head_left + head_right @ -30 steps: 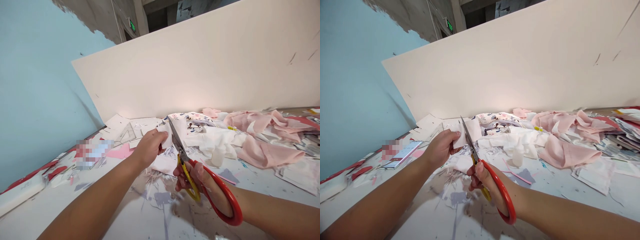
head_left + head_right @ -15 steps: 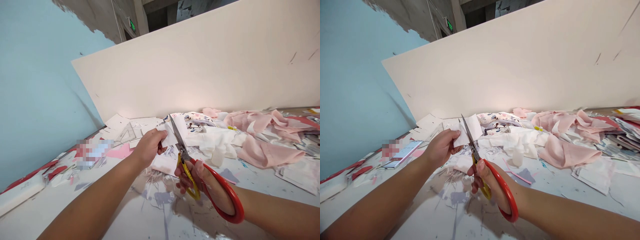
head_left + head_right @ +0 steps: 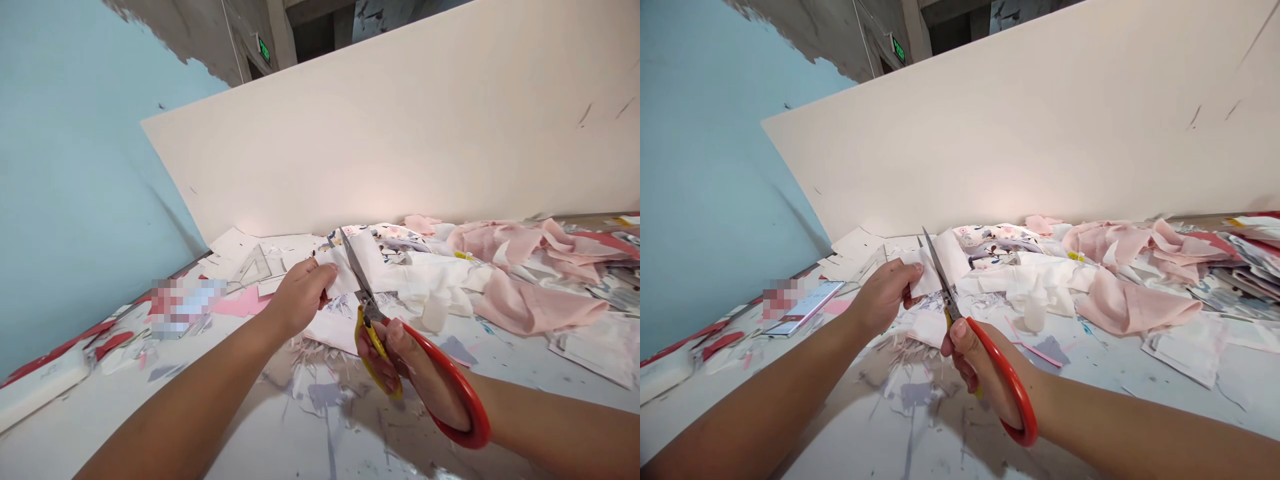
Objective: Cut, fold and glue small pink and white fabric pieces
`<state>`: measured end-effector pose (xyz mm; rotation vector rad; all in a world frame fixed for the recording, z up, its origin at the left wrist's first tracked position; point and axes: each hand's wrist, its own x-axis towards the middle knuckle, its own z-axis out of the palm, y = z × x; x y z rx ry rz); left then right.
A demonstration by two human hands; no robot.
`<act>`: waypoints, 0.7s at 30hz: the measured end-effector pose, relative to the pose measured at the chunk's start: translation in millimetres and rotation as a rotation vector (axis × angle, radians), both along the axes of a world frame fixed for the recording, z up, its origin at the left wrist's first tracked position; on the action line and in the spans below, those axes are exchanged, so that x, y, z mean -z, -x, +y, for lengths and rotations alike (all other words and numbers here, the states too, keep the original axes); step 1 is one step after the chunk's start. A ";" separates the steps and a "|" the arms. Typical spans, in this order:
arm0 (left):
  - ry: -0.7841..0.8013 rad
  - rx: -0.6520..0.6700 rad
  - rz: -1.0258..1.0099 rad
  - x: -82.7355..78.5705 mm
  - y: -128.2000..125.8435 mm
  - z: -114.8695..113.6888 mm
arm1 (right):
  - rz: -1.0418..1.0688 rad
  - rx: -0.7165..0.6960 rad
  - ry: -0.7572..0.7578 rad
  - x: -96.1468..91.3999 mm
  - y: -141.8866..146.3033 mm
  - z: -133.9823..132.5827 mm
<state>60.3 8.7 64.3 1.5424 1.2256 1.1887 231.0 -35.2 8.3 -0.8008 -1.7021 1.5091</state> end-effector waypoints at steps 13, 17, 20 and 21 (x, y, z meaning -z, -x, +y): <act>-0.012 -0.086 0.057 -1.5 0.6 -1.8 | 0.019 0.054 0.108 3.9 1.0 0.3; -0.023 -0.100 0.082 -3.1 1.6 -2.1 | -0.039 0.093 0.092 2.2 -0.4 1.6; -0.037 -0.109 0.110 -3.4 2.3 -1.6 | -0.162 0.146 0.039 -2.9 -1.6 1.3; -0.032 -0.109 0.103 -3.3 2.3 -1.2 | -0.203 0.157 0.013 -5.0 -1.8 1.1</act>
